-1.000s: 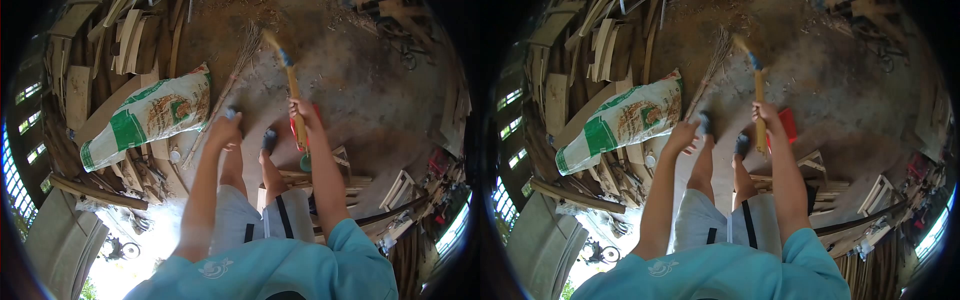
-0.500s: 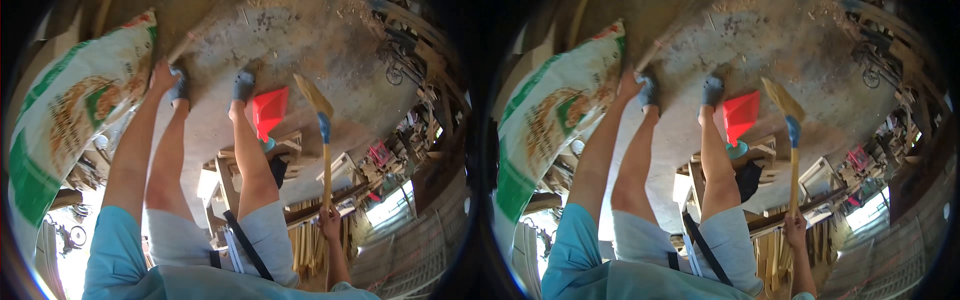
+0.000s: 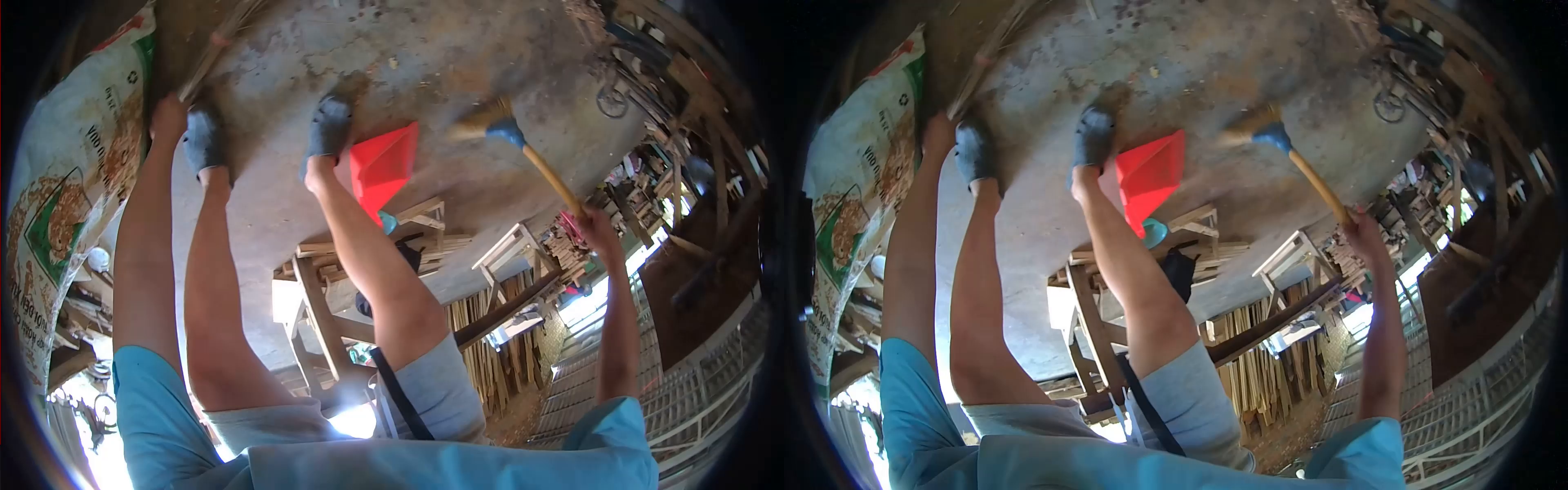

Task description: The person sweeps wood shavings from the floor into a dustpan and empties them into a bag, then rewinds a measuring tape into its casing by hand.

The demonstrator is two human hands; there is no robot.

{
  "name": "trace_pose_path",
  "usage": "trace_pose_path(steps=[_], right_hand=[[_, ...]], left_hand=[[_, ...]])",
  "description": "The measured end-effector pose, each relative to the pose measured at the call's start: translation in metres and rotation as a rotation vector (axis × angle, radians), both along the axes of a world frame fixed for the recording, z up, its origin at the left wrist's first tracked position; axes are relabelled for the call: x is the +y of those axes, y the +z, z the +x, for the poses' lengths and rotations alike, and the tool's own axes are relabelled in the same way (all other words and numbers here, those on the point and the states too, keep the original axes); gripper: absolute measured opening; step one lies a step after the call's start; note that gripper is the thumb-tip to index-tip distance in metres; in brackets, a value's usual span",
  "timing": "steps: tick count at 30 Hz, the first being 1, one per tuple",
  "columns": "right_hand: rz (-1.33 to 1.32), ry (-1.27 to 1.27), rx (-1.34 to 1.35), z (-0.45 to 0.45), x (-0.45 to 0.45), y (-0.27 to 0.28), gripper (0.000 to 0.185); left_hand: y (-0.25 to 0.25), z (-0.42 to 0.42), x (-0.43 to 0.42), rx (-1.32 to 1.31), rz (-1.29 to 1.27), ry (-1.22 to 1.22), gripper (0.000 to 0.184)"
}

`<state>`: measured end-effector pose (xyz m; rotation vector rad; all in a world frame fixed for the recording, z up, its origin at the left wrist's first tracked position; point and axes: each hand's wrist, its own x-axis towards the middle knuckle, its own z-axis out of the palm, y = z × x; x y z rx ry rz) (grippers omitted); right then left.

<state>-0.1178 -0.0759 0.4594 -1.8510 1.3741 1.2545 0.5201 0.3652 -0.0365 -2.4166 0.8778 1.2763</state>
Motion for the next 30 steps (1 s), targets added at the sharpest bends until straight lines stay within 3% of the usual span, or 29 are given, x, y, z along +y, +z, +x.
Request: trace_pose_path(steps=[1,3,5,7,9,11,13,16,18,19,21,23,25,27,29,30], right_hand=[[-0.005,-0.179,-0.002,0.03,-0.008,0.014,0.026],[-0.112,-0.208,-0.073,0.056,-0.029,0.022,0.032],[-0.071,-0.288,-0.184,0.11,-0.038,0.017,0.036],[-0.101,-0.342,-0.27,0.129,-0.05,0.002,0.038],[-0.183,-0.462,-0.331,0.13,-0.044,-0.002,0.037],[-0.248,-0.552,-0.393,0.124,-0.029,-0.003,0.032],[-0.284,-0.587,-0.403,0.103,0.012,0.019,0.029],[-0.331,-0.588,-0.417,0.091,0.102,0.082,0.037],[-0.386,-0.733,-0.27,0.077,0.164,0.101,0.036],[-0.429,-0.616,-0.228,0.057,0.194,0.093,0.034],[-0.674,-0.1,-0.488,0.069,0.238,0.067,0.032],[0.042,-0.907,-0.147,0.152,0.195,0.079,0.026],[0.382,-1.289,-0.5,0.155,0.16,0.027,0.02],[0.887,-1.572,-0.667,0.192,0.106,0.009,0.012],[1.233,-2.246,-0.446,0.226,0.058,-0.017,0.013],[1.303,-2.305,-0.47,0.246,0.035,-0.021,0.014]], left_hand=[[0.007,-0.007,0.0,-0.008,-0.035,0.016,0.05],[0.024,-0.018,0.007,-0.024,-0.092,0.043,0.044],[0.024,-0.029,0.042,-0.084,-0.319,-0.155,0.042],[0.072,-0.03,0.037,-0.099,-0.461,-0.116,0.041],[0.163,-0.037,0.005,-0.094,-0.522,0.026,0.041],[0.217,-0.03,-0.011,-0.134,-0.61,0.065,0.04],[0.264,-0.016,-0.023,-0.154,-0.76,0.11,0.042],[0.331,0.008,-0.036,-0.194,-0.729,0.246,0.044],[0.361,0.023,-0.027,-0.248,-0.711,0.272,0.052],[0.372,0.029,-0.018,-0.276,-0.714,0.263,0.056],[0.395,0.03,0.001,-0.333,-0.871,0.331,0.06],[0.45,0.024,0.008,-0.285,-0.83,0.41,0.059],[0.46,0.015,0.049,-0.336,-0.814,0.544,0.057],[0.486,-0.001,0.078,-0.4,-0.814,0.625,0.058],[0.519,-0.027,0.09,-0.458,-0.842,0.751,0.059],[0.536,-0.04,0.101,-0.486,-0.851,0.817,0.06]])
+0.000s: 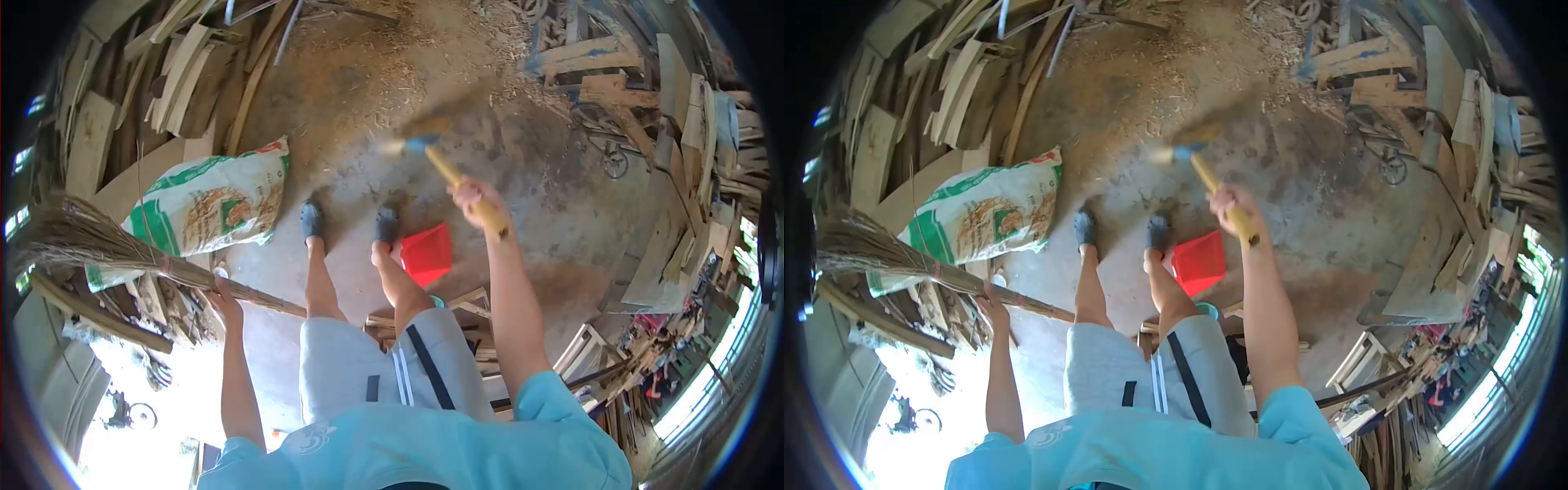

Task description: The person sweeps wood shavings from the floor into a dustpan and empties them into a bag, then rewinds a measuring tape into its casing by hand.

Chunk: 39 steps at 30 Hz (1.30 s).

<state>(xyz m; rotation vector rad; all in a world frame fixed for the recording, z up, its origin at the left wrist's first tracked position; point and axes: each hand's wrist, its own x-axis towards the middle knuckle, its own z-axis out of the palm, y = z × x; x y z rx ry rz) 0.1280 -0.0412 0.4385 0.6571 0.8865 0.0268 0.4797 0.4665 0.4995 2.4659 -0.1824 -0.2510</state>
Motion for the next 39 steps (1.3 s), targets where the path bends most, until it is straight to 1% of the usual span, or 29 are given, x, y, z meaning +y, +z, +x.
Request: trace_pose_path(steps=[1,2,3,4,6,8,10,11,12,13,14,15,16,17,19,21,22,25,27,30,32,33,34,35,36,37,38,39], right_hand=[[0.039,-0.073,-0.035,0.014,-0.014,0.008,0.017],[-0.12,0.037,0.024,0.026,-0.014,0.033,0.017],[-0.298,0.134,0.08,0.04,-0.016,0.056,0.018],[-0.479,0.227,0.137,0.049,-0.013,0.072,0.02],[-0.841,0.483,0.199,0.041,0.015,0.099,0.024],[-1.031,0.759,0.368,0.05,0.061,0.149,0.025],[-1.082,1.041,0.369,0.053,0.104,0.163,0.019],[-1.016,1.076,0.249,0.049,0.123,0.152,0.012],[-1.033,1.161,0.15,0.07,0.138,0.174,0.009],[-0.899,1.006,0.11,0.067,0.163,0.148,0.012],[-0.832,0.969,0.115,0.075,0.181,0.136,0.014],[-0.876,1.059,0.034,0.085,0.181,0.119,0.013],[-0.909,1.15,-0.049,0.1,0.176,0.098,0.012],[-0.935,1.241,-0.135,0.115,0.17,0.079,0.012],[-0.943,1.276,-0.132,0.14,0.137,0.046,0.013],[-1.214,1.45,0.037,0.174,0.093,0.05,0.013],[-1.322,1.46,0.155,0.193,0.067,0.058,0.011],[-1.188,1.165,0.377,0.224,-0.037,0.018,0.009],[-1.455,1.286,0.449,0.231,-0.077,0.016,0.011],[-1.535,1.169,0.426,0.231,-0.085,0.084,0.007],[-1.542,1.182,0.416,0.23,-0.074,0.122,0.009],[-1.533,1.27,0.428,0.232,-0.061,0.134,0.016],[-1.545,1.291,0.37,0.237,-0.043,0.144,0.022],[-1.483,1.241,0.289,0.247,-0.029,0.153,0.03],[-1.465,1.173,0.198,0.26,-0.018,0.154,0.039],[-1.434,1.083,0.165,0.28,-0.009,0.15,0.024],[-1.338,1.04,0.111,0.308,-0.003,0.147,0.021],[-1.317,1.087,0.051,0.32,-0.004,0.093,0.013]], left_hand=[[0.002,-0.009,0.032,0.054,0.031,0.053,0.062],[-0.001,-0.023,0.083,0.099,0.058,0.127,0.064],[-0.005,-0.032,0.112,0.146,0.069,0.189,0.065],[0.004,-0.045,0.123,0.101,0.078,0.208,0.066],[0.02,-0.082,0.135,0.021,0.102,0.25,0.067],[0.045,-0.114,0.141,0.115,0.143,0.303,0.069],[0.051,-0.139,0.148,0.176,0.18,0.336,0.069],[0.049,-0.154,0.156,0.185,0.204,0.347,0.069],[0.047,-0.167,0.16,0.195,0.229,0.356,0.068],[0.047,-0.178,0.16,0.229,0.185,0.368,0.067],[0.05,-0.188,0.153,0.262,0.143,0.375,0.065],[0.054,-0.196,0.147,0.296,0.103,0.383,0.064],[0.057,-0.203,0.141,0.328,0.177,0.393,0.058],[0.06,-0.209,0.141,0.354,0.177,0.371,0.056],[0.062,-0.213,0.142,0.392,0.168,0.329,0.053],[0.064,-0.217,0.14,0.374,0.182,0.307,0.049],[0.067,-0.213,0.138,0.373,0.173,0.301,0.048],[0.066,-0.195,0.126,0.402,0.179,0.315,0.047],[0.073,-0.182,0.13,0.411,0.172,0.308,0.047],[0.063,-0.159,0.13,0.371,0.112,0.284,0.049],[0.082,-0.13,0.114,0.398,0.124,0.269,0.055],[0.087,-0.119,0.102,0.412,0.131,0.264,0.058],[0.086,-0.112,0.098,0.399,0.157,0.274,0.059],[0.085,-0.104,0.095,0.387,0.185,0.277,0.059],[0.083,-0.094,0.087,0.37,0.21,0.276,0.059],[0.085,-0.083,0.071,0.388,0.146,0.313,0.06],[0.093,-0.071,0.05,0.404,0.08,0.349,0.061],[0.099,-0.065,0.036,0.43,0.024,0.387,0.062]])
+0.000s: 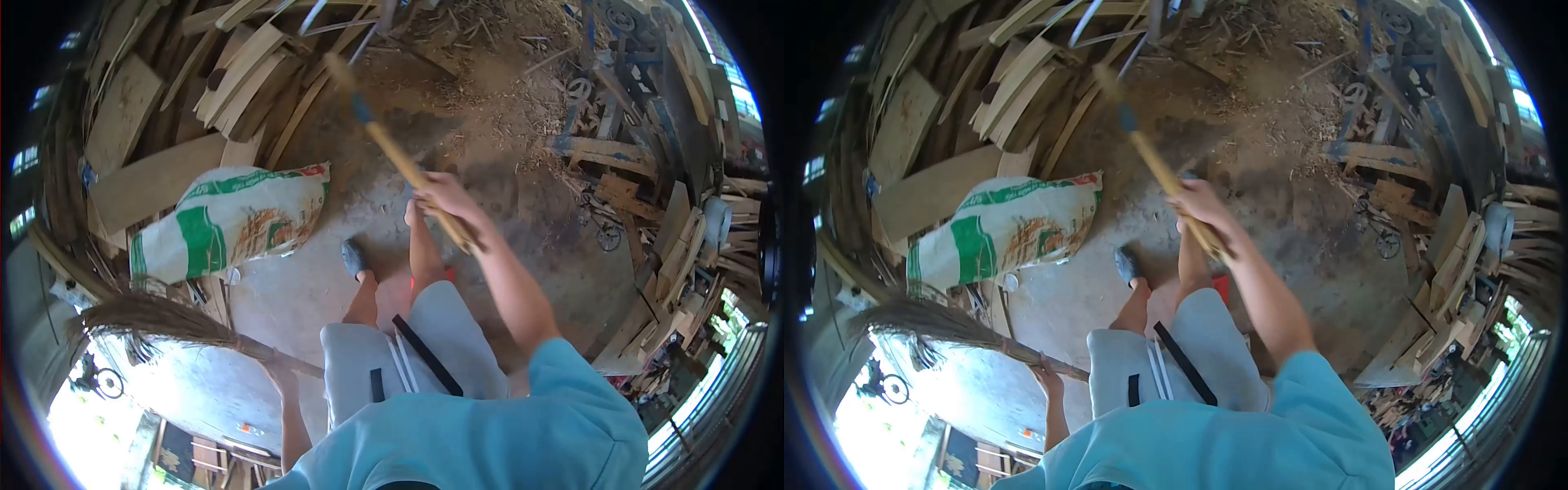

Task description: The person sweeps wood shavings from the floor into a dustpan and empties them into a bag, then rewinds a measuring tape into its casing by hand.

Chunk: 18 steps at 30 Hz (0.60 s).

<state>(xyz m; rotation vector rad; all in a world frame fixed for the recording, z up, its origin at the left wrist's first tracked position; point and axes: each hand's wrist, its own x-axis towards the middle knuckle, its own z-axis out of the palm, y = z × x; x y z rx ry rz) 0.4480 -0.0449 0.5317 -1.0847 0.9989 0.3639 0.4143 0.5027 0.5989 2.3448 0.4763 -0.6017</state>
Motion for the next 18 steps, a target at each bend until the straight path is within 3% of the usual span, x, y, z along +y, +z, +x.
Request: trace_pose_path(steps=[2,4,5,7,10,11,12,13,15,18], right_hand=[[0.296,0.04,-0.027,0.049,-0.003,-0.037,0.013],[0.265,0.342,-0.033,0.094,-0.016,-0.093,0.019],[0.468,0.144,0.019,0.105,-0.031,-0.103,0.021],[0.852,-0.222,0.12,0.125,-0.069,-0.115,0.024],[0.782,-0.293,-0.124,0.077,-0.149,-0.119,0.025],[0.787,-0.314,-0.095,0.052,-0.179,-0.125,0.027],[0.874,-0.533,0.067,0.03,-0.206,-0.118,0.032],[0.549,-0.43,0.047,0.004,-0.219,-0.091,0.041],[0.404,-0.287,-0.015,-0.054,-0.235,-0.078,0.04],[0.139,-0.177,0.066,-0.088,-0.23,-0.016,0.036]], left_hand=[[-0.007,0.004,-0.005,0.002,0.124,-0.132,0.065],[-0.017,0.001,-0.002,-0.061,0.227,-0.337,0.066],[-0.016,0.005,-0.018,-0.023,0.249,-0.23,0.067],[-0.013,0.021,-0.051,-0.001,0.242,-0.283,0.068],[-0.004,0.027,-0.097,0.032,0.207,-0.313,0.069],[0.001,0.031,-0.123,0.055,0.176,-0.25,0.069],[0.011,0.038,-0.137,0.081,0.151,-0.189,0.069],[0.011,0.04,-0.138,0.09,0.1,-0.22,0.071],[0.02,0.047,-0.165,0.074,0.14,-0.163,0.072],[0.026,0.046,-0.174,0.03,0.173,-0.099,0.074]])
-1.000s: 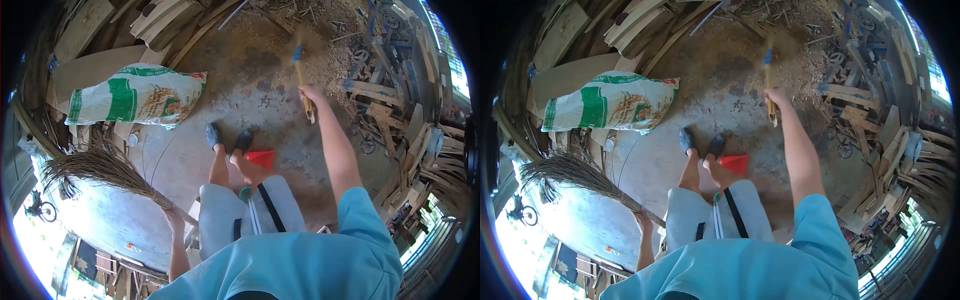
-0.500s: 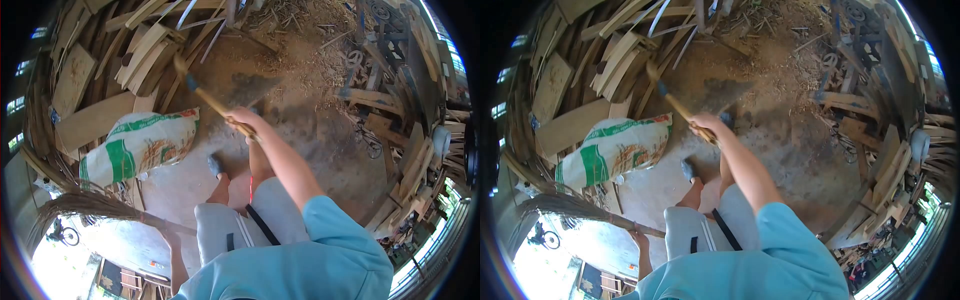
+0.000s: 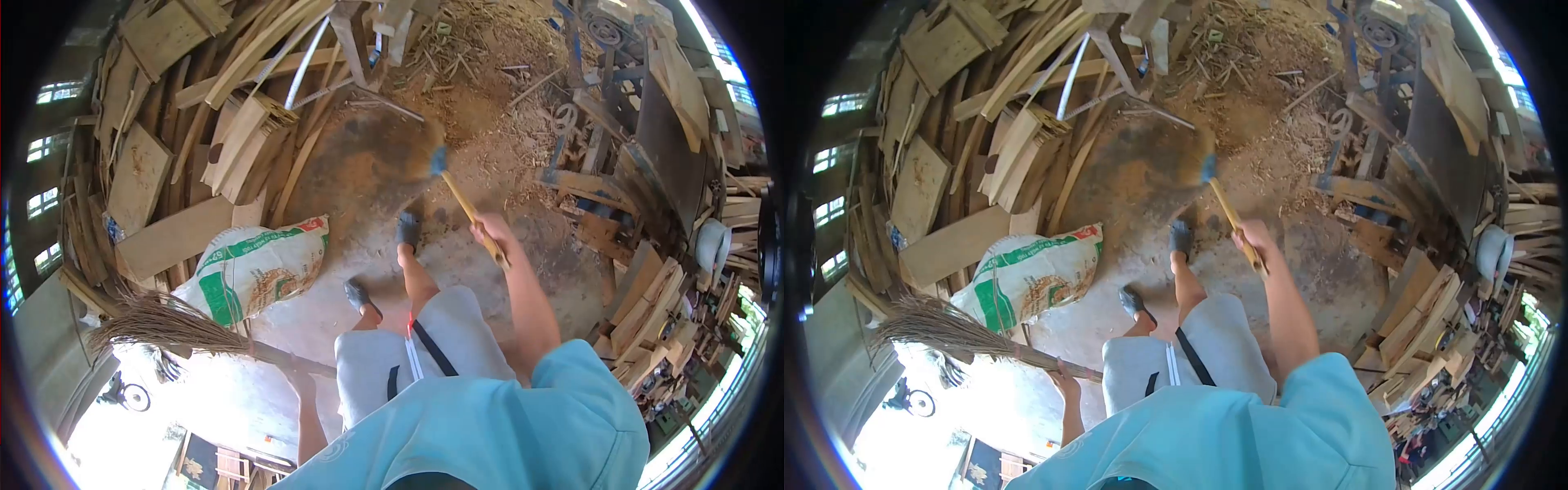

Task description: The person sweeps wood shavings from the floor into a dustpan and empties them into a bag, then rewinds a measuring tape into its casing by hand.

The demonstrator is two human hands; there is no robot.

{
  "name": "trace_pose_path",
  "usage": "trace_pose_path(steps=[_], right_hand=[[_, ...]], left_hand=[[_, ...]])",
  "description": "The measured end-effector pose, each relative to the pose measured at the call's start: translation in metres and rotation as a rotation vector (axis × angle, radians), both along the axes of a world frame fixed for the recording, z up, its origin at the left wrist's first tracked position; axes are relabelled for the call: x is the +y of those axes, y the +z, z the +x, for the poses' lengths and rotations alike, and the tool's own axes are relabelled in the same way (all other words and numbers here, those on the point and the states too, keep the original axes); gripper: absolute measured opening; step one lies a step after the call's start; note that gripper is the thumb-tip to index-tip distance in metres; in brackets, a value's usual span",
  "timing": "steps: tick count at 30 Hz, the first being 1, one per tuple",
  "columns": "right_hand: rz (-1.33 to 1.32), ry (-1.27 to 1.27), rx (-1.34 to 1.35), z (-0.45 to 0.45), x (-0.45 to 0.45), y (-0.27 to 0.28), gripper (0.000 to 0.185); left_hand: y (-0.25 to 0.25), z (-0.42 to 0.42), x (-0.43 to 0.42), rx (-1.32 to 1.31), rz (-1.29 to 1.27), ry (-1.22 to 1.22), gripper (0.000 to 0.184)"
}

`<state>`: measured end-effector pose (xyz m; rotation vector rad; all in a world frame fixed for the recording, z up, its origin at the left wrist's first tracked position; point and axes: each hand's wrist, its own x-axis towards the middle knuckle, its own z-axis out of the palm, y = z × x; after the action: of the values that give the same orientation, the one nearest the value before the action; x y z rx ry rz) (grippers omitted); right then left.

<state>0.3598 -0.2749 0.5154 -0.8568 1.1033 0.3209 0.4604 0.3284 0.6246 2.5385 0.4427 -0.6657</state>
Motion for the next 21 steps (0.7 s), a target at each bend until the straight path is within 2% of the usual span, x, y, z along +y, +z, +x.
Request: trace_pose_path(steps=[1,3,6,7,9,12,14,17,20,21], right_hand=[[-0.145,0.048,0.026,-0.003,0.008,0.029,0.033],[-0.089,-0.151,0.131,-0.002,0.012,0.082,0.031],[0.061,-0.342,0.081,0.015,-0.013,0.123,0.027],[0.046,-0.282,0.012,0.03,-0.019,0.127,0.029],[0.092,-0.208,-0.106,0.072,-0.044,0.104,0.033],[0.187,-0.152,-0.291,0.16,-0.09,0.015,0.039],[0.211,-0.382,-0.015,0.209,-0.108,-0.029,0.031],[0.329,-0.292,-0.279,0.181,-0.153,-0.108,0.024],[-0.227,-0.199,0.245,0.169,-0.135,-0.052,0.024],[-0.308,-0.16,0.216,0.158,-0.13,-0.042,0.024]], left_hand=[[0.003,0.0,-0.003,-0.03,0.009,0.01,0.075],[0.012,0.005,-0.014,-0.072,0.014,0.034,0.074],[0.026,0.004,-0.023,-0.091,0.024,0.079,0.073],[0.024,0.0,-0.019,-0.096,0.036,0.091,0.072],[0.028,-0.002,-0.016,-0.122,0.075,0.108,0.069],[0.044,0.004,-0.018,-0.141,0.073,0.07,0.072],[0.059,0.011,-0.015,-0.137,0.052,0.131,0.076],[0.097,0.026,-0.034,-0.119,-0.001,0.219,0.079],[0.109,0.028,-0.026,-0.202,0.034,0.224,0.077],[0.131,0.035,-0.058,-0.139,0.022,0.232,0.075]])
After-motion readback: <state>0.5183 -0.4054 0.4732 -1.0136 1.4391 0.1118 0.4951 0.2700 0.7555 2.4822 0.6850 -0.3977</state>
